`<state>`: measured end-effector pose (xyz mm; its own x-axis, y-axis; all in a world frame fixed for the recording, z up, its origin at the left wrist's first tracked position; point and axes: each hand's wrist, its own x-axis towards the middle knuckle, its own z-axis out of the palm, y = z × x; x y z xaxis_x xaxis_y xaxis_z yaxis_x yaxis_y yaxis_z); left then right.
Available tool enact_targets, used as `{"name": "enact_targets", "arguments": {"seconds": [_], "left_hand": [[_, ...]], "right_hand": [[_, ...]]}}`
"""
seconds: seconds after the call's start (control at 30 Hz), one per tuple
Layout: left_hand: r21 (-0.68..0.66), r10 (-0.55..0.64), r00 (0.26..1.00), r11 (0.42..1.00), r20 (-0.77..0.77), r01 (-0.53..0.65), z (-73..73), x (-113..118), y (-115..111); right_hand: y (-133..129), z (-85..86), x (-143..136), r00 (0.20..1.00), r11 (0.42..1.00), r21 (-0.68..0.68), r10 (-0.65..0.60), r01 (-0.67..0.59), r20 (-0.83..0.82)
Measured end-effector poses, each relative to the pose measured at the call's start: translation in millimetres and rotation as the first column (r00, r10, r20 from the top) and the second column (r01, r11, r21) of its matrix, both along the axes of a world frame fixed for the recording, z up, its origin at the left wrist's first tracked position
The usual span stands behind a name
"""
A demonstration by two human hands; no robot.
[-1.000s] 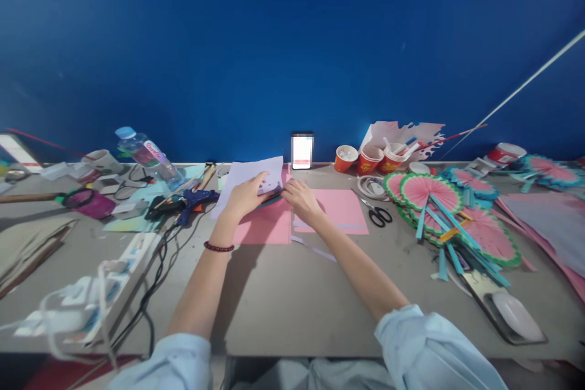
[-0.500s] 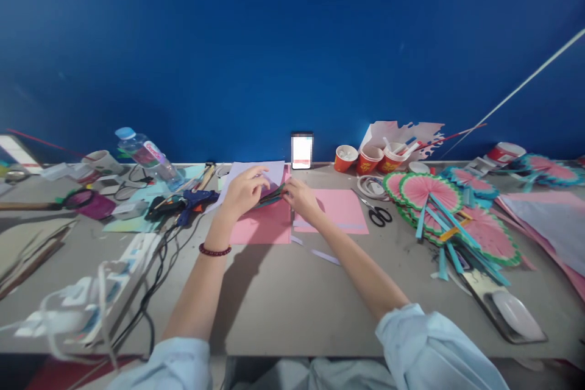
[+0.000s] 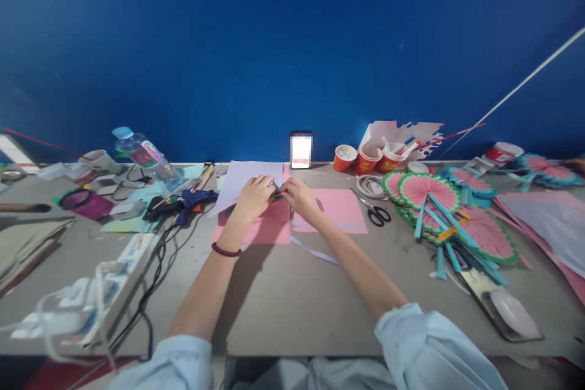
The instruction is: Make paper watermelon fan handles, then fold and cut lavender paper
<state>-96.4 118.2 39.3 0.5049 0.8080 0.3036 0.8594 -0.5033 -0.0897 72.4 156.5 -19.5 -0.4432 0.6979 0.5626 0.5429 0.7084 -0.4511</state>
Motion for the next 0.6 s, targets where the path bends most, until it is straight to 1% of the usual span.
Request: {"name": "enact_targets", "arguments": {"seconds": [0.1, 0.23, 0.33, 0.43, 0.5, 0.6], "left_hand": [[0.014, -0.002, 1.000, 1.000, 0.006, 0.002, 0.8, 2.0, -1.8], [0.017, -0.001, 1.000, 1.000, -0.021, 0.002, 0.5, 5.8, -3.3], [0.010, -0.001, 1.000, 1.000, -0.015, 0.001, -0.1, 8.1, -3.6], [0.005, -0.003, 1.000, 1.000, -0.020, 0.003, 0.4, 8.7, -3.9], [0.016, -0.003, 1.000, 1.000, -0.022, 0.003, 0.4, 8.3, -3.8], [0.032, -0.002, 1.000, 0.999, -0.022, 0.003, -1.6, 7.3, -2.3]], "right_hand": [[1.0, 1.6, 1.3, 1.000, 1.000, -0.011, 0.018, -0.018, 0.011], [3.4, 3.1, 3.9, 0.994, 0.999, -0.001, 0.051, -0.051, 0.094], [4.7, 2.5, 5.0, 0.989, 0.999, 0.020, 0.026, -0.029, 0.148], [4.5, 2.0, 5.4, 0.989, 1.000, 0.024, -0.001, -0.003, 0.149], [3.6, 2.2, 5.6, 0.987, 0.999, 0.052, -0.008, 0.000, 0.163], [2.1, 2.8, 5.7, 0.978, 0.990, 0.139, -0.018, -0.012, 0.208]]}}
